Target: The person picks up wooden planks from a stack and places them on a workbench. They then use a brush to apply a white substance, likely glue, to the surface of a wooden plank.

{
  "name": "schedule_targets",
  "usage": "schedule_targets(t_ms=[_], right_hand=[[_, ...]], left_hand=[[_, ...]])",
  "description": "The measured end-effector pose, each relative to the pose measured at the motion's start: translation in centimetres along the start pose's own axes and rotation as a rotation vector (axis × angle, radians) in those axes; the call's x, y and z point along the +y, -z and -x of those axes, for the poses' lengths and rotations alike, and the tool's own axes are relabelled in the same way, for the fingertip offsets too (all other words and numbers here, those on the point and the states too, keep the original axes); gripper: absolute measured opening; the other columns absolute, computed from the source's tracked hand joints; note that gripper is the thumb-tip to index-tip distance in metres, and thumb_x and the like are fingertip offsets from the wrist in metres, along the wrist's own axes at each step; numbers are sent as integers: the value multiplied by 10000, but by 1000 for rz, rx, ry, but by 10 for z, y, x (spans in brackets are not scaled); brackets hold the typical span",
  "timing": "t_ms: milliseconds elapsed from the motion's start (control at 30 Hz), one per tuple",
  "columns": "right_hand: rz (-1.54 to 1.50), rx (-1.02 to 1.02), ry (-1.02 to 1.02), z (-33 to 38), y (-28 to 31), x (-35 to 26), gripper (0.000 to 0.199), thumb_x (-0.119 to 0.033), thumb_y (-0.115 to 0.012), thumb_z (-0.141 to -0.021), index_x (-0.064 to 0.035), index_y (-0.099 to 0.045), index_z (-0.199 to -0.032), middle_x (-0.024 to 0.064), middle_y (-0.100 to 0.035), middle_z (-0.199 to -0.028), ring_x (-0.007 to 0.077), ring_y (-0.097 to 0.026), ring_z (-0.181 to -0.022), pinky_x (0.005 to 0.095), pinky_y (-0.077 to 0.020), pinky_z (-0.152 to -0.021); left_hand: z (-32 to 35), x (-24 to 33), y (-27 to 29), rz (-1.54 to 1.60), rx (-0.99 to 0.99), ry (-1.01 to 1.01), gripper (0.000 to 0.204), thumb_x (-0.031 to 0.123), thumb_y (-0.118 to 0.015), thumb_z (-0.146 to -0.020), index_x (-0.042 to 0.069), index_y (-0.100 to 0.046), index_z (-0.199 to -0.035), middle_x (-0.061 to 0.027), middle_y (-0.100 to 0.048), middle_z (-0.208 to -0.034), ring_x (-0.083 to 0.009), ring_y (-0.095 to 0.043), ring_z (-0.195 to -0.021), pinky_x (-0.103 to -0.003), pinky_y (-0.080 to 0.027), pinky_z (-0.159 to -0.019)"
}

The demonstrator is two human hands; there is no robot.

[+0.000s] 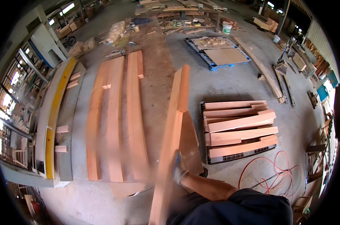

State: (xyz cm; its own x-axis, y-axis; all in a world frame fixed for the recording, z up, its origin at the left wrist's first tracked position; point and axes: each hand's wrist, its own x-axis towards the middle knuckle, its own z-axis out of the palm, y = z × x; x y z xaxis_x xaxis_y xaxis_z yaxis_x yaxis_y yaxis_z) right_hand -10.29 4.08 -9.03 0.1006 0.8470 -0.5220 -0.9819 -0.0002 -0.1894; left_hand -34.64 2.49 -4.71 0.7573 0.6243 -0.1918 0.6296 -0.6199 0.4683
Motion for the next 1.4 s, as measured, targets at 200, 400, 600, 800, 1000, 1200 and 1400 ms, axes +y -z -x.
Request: schedule_targets(t_ms=[200, 400, 600, 800, 1000, 1200, 1400], right_hand=[[250, 246, 69, -16, -1, 7, 1017, -978, -445, -828, -141, -626, -1377, 95, -723, -1194, 284, -693, -1079, 463, -567, -938], [653, 494, -50, -29, 22, -19, 952, -830, -497, -936, -22, -604, -1429, 117, -690, -1355, 276, -662, -1228, 414, -499, -1077], [1019, 306, -111, 5, -21, -72, 731, -604, -611, -986, -27, -601, -1435, 140, -696, -1323, 234, -652, -1199, 370, -493, -1022], [1158, 354, -12, -4, -25, -120, 591, -395, -725, -991, -26, -594, -1435, 100, -709, -1147, 168, -661, -978, 317, -525, -856], [1511, 431, 270, 6, -37, -126, 641, -377, -710, -984, -14, -524, -1478, 204, -617, -1405, 283, -626, -1267, 422, -521, -1037], [2123, 68, 832, -35, -63, -144, 765, -404, -691, -953, 46, -447, -1522, 288, -458, -1563, 443, -375, -1498, 526, -316, -1241], [2530, -91, 776, -94, -112, -142, 840, -523, -598, -1012, 90, -390, -1548, 268, -355, -1650, 411, -299, -1554, 492, -234, -1286]], left_hand=[[1, 1, 0, 18, 4, 74, 387, 247, -694, -955, 51, -637, -1284, -172, -693, -1210, -358, -658, -1092, -482, -565, -894], [8, 3, -1, 29, -13, 145, 398, 258, -718, -942, 49, -638, -1271, -165, -701, -1187, -343, -663, -1068, -474, -565, -876], [17, 4, -1, 36, -30, 212, 409, 269, -741, -929, 48, -638, -1258, -158, -708, -1163, -328, -668, -1045, -465, -566, -858], [18, 3, 3, 38, -42, 227, 423, 279, -765, -916, 46, -638, -1245, -151, -715, -1140, -313, -673, -1022, -457, -566, -840], [50, -2, 1, 49, -42, 331, 437, 290, -789, -903, 44, -639, -1232, -145, -723, -1116, -299, -678, -998, -449, -567, -822], [78, -7, 1, 66, -65, 426, 453, 301, -813, -890, 43, -639, -1219, -138, -730, -1092, -284, -683, -975, -441, -568, -804], [91, -14, 2, 93, -85, 500, 470, 311, -836, -877, 41, -639, -1206, -131, -738, -1069, -269, -688, -952, -433, -568, -785]])
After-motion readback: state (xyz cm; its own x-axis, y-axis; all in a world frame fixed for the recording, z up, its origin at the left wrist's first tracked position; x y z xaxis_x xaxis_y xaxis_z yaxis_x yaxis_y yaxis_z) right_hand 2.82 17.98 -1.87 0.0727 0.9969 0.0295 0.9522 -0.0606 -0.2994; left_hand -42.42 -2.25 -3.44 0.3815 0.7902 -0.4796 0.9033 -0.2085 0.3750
